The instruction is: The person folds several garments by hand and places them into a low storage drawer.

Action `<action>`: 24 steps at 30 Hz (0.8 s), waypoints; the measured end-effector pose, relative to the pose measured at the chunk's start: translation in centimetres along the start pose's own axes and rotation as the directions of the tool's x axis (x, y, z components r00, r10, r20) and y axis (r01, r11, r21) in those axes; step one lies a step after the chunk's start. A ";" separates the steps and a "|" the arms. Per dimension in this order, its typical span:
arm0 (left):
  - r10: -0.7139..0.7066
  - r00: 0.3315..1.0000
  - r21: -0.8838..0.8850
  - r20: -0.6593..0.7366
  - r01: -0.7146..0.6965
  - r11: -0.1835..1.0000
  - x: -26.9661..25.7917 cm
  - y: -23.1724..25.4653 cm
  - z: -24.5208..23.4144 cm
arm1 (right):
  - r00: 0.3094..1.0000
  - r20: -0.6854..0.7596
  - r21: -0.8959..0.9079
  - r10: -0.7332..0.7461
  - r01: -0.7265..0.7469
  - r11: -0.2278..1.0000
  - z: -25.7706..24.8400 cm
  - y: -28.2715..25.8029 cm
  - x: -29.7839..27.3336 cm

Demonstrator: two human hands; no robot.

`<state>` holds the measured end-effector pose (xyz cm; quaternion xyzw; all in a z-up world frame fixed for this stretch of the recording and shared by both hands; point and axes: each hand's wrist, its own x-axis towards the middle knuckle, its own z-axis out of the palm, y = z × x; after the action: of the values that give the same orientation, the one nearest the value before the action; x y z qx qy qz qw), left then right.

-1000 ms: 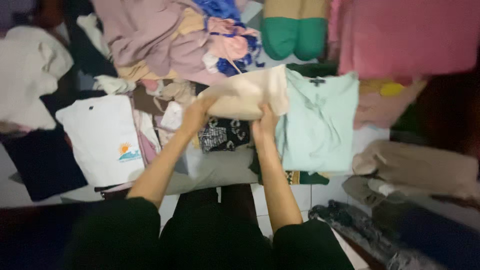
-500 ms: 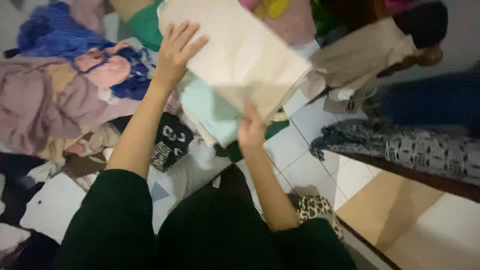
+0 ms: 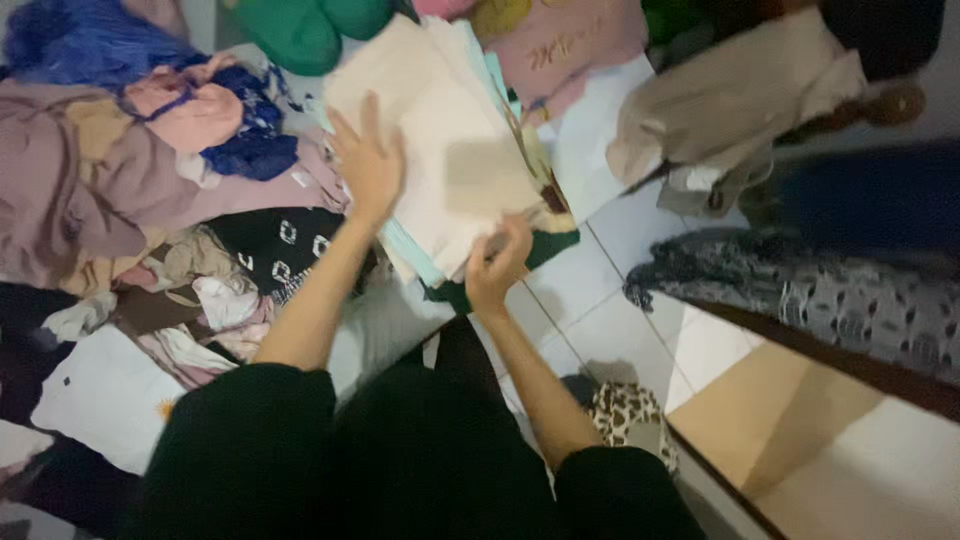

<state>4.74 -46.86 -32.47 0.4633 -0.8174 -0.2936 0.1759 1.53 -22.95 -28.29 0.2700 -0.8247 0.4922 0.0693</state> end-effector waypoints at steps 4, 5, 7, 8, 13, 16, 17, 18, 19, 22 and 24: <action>0.008 0.995 -0.027 -0.101 -0.011 1.000 -1.7 2.4 1.2 | 0.871 0.377 -0.315 -0.315 0.441 0.840 3.8 -1.6 11.8; -0.009 0.993 -0.027 -0.122 0.005 1.000 -2.0 2.7 1.2 | 0.859 0.388 -0.298 -0.334 0.460 0.837 4.2 -1.4 12.2; 0.116 0.993 0.030 -0.011 -0.115 0.993 -3.3 3.7 0.8 | 0.856 0.497 -0.374 -0.144 0.361 0.855 5.1 1.0 11.9; 0.106 0.994 0.032 -0.025 -0.105 0.994 -3.7 4.3 0.7 | 0.854 0.518 -0.374 -0.042 0.271 0.887 5.1 2.9 11.0; 0.429 0.877 0.093 0.218 -0.456 0.885 -4.6 5.4 3.0 | 0.858 0.486 -0.435 0.169 0.069 0.898 2.5 9.2 5.6; 0.192 0.972 -0.407 -0.134 -0.231 0.884 -5.7 1.1 4.4 | 0.859 0.486 -0.362 0.161 0.031 0.932 1.1 8.2 6.3; -0.001 0.971 -0.255 -0.240 -0.062 0.965 -6.1 -0.8 4.8 | 0.831 0.515 -0.318 0.209 -0.041 0.947 1.5 7.8 6.9; -0.173 0.913 -0.121 -0.369 0.138 0.983 -6.6 -2.6 5.3 | 0.829 0.525 -0.304 0.191 -0.027 0.952 2.3 7.6 7.8; -0.351 0.919 -0.345 -0.182 0.274 0.898 -7.2 -4.1 6.2 | 0.788 0.541 -0.423 0.293 -0.045 0.905 2.2 7.7 8.1; -0.576 0.786 -0.408 0.224 0.612 0.677 -10.2 -4.4 10.0 | 0.814 0.535 -0.560 0.226 0.142 0.816 1.6 8.9 9.2; -0.541 0.813 -0.282 0.218 0.583 0.762 -11.2 -3.4 11.2 | 0.859 0.510 -0.572 0.040 0.304 0.762 3.2 8.6 9.8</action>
<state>6.35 -35.02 -43.42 0.6311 -0.5875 -0.4954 0.1052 -10.64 -26.14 -32.81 0.4063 -0.9088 0.0924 -0.0210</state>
